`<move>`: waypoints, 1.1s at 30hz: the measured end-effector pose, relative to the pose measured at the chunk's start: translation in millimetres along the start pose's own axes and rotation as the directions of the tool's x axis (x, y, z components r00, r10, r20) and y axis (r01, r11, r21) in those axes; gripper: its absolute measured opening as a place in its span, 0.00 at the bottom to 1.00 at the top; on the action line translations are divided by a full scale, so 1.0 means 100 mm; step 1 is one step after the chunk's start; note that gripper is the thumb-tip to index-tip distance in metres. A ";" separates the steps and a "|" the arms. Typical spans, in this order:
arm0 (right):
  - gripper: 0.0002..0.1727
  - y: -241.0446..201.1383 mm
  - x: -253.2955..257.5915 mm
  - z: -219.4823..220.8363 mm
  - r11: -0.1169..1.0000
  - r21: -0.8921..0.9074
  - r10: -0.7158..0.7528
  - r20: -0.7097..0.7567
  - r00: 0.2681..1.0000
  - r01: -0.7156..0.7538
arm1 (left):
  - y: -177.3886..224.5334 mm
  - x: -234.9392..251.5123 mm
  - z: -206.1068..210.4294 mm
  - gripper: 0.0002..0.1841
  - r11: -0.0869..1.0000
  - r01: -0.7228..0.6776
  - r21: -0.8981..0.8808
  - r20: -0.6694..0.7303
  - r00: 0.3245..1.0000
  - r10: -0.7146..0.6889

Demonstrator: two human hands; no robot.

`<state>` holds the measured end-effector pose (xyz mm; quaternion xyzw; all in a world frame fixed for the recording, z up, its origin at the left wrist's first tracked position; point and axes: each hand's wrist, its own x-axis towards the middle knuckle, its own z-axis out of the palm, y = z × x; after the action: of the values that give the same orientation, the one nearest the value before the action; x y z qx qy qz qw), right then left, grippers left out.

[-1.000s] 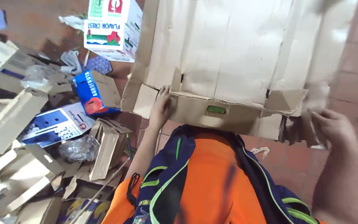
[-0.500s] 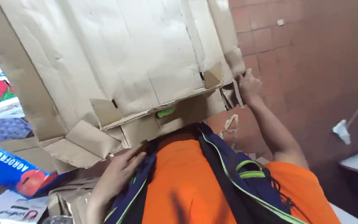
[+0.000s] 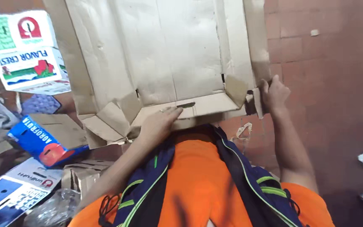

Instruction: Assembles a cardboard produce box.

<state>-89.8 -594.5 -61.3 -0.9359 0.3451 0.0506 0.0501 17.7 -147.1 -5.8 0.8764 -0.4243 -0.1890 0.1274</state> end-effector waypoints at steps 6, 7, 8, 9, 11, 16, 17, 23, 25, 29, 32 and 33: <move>0.47 -0.04 -0.09 0.32 0.999 -0.020 -0.032 -0.181 0.983 0.029 | -0.30 -0.20 1.05 0.35 0.991 -0.059 0.116 -0.057 0.996 0.066; 0.46 -0.18 -0.16 0.18 0.999 -0.023 -0.046 -0.198 0.979 0.042 | -0.22 -0.14 1.02 0.42 0.991 -0.018 0.134 -0.011 1.000 0.020; 0.44 -0.35 -0.25 0.03 0.994 -0.036 -0.107 -0.255 0.961 0.101 | -0.10 -0.08 0.97 0.48 0.989 0.034 0.146 0.040 0.998 -0.040; 0.43 -0.56 -0.36 -0.14 0.982 -0.021 -0.184 -0.307 0.934 0.187 | 0.03 -0.02 0.91 0.51 0.983 0.082 0.164 0.093 0.991 -0.098; 0.39 -1.02 -0.65 -0.44 0.909 0.083 -0.366 -0.310 0.877 0.408 | 0.23 0.14 0.82 0.52 0.980 0.137 0.146 0.128 0.979 -0.156; 0.37 -1.83 -1.30 -0.15 0.505 0.436 -0.856 0.148 0.495 0.744 | 0.07 0.26 0.84 0.42 0.997 0.069 -0.019 -0.010 0.998 -0.069; 0.42 -1.90 -1.36 -0.02 0.490 0.431 -0.871 0.207 0.445 0.758 | -0.04 0.23 0.87 0.39 0.999 0.050 -0.003 -0.043 0.998 -0.050; 0.31 -1.91 -1.58 0.74 0.504 0.161 -0.856 -0.038 0.516 0.848 | -0.21 0.02 0.97 0.50 0.997 0.031 0.065 -0.071 0.997 -0.026; 0.25 -1.92 -1.59 0.77 0.538 0.077 -0.836 -0.085 0.543 0.840 | -0.10 0.02 1.02 0.49 0.997 0.047 0.057 -0.095 0.995 -0.041; 0.23 -2.01 -1.57 0.84 0.546 0.018 -0.837 -0.039 0.547 0.837 | -0.10 0.04 1.20 0.39 0.991 0.056 0.118 -0.084 0.995 -0.046; 0.20 -2.11 -1.51 1.10 0.547 -0.047 -0.837 -0.056 0.545 0.836 | -0.23 0.07 1.46 0.29 0.979 0.021 0.203 -0.182 0.983 0.017; 0.19 -2.14 -1.51 1.17 0.551 -0.060 -0.833 -0.084 0.546 0.832 | -0.26 0.07 1.53 0.27 0.971 0.019 0.238 -0.227 0.973 0.036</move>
<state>-72.1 -320.9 -144.7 -0.9892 -0.1376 -0.0249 0.0441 -27.0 -146.7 -154.6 0.8994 -0.4302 -0.0336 0.0700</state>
